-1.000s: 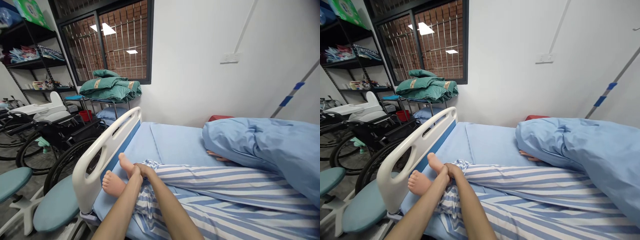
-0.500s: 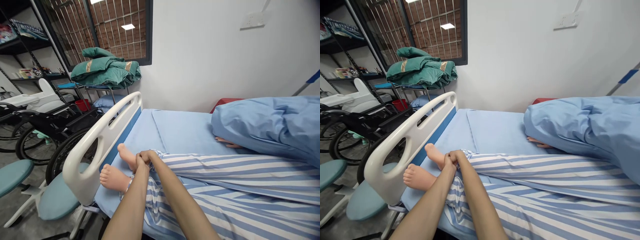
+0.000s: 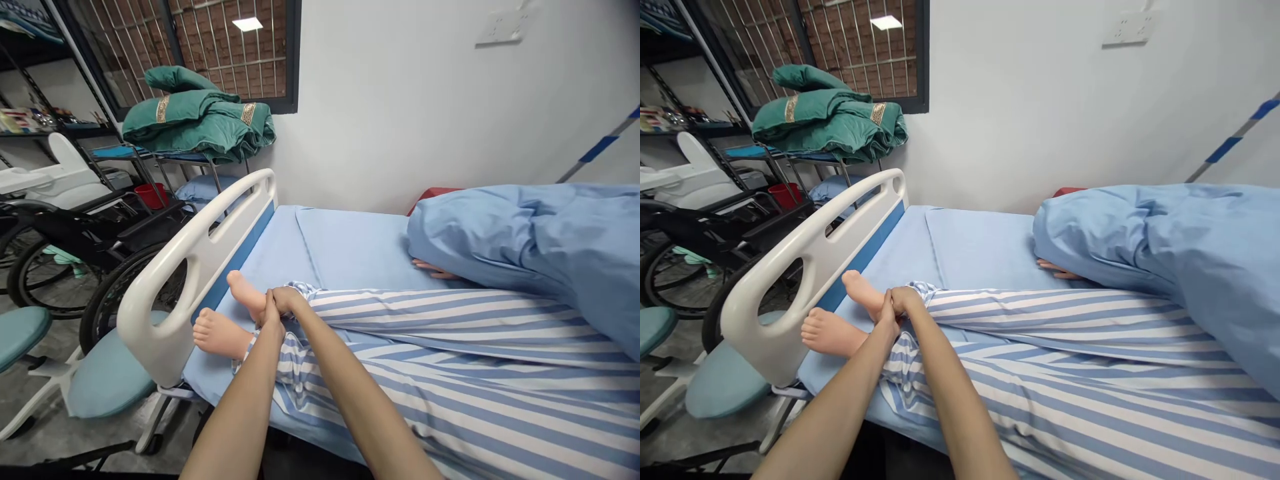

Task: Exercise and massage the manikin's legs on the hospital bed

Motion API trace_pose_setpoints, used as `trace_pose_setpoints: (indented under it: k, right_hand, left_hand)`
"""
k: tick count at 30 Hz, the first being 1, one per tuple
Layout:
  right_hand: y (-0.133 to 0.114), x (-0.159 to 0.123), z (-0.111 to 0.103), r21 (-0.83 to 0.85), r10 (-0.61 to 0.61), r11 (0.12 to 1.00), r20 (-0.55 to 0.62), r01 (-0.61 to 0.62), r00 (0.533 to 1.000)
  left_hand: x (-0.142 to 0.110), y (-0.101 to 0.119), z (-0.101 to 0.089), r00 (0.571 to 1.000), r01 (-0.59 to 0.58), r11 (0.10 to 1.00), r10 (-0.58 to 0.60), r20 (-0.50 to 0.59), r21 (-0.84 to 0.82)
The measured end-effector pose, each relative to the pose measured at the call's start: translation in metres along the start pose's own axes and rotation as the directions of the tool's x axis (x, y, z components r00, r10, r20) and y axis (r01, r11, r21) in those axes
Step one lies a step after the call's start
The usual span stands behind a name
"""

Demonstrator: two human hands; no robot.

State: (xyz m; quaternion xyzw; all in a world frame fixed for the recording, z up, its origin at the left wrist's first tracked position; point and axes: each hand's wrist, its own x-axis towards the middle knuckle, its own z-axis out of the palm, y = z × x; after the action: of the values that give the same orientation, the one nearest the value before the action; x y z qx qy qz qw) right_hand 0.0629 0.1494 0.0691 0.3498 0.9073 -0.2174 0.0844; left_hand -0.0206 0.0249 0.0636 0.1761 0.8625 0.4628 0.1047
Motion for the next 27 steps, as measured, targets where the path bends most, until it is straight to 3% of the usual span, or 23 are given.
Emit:
trace_pose_setpoints:
  k: [3,5,10,15,22,27]
  right_hand:
    - [-0.006,-0.016,0.003,-0.023,-0.002,1.0,-0.123,-0.001,0.992]
    - [-0.009,-0.024,0.006,-0.028,-0.005,1.0,-0.175,0.0,0.985]
    - [-0.013,-0.031,0.011,-0.027,0.012,0.999,-0.243,-0.019,0.97]
    - [-0.012,-0.027,0.008,-0.026,-0.008,1.0,-0.23,0.002,0.973]
    - [-0.014,-0.026,0.005,-0.001,0.019,1.0,-0.196,-0.02,0.981]
    - [-0.02,-0.03,0.011,0.001,0.076,0.997,-0.218,-0.078,0.973]
  left_hand:
    - [-0.001,0.011,-0.022,0.946,-0.035,0.999,0.022,-0.323,-0.035]
    - [-0.005,0.019,-0.028,0.892,-0.102,0.995,0.097,-0.442,0.012]
    - [-0.01,0.025,-0.029,0.91,-0.039,0.967,0.139,-0.39,0.253]
    - [-0.009,0.024,-0.029,0.911,-0.042,0.985,0.106,-0.398,0.167]
    - [-0.011,0.027,-0.035,0.95,-0.014,0.999,0.025,-0.311,0.035]
    - [-0.007,0.021,-0.033,0.947,-0.023,0.996,0.048,-0.318,0.083]
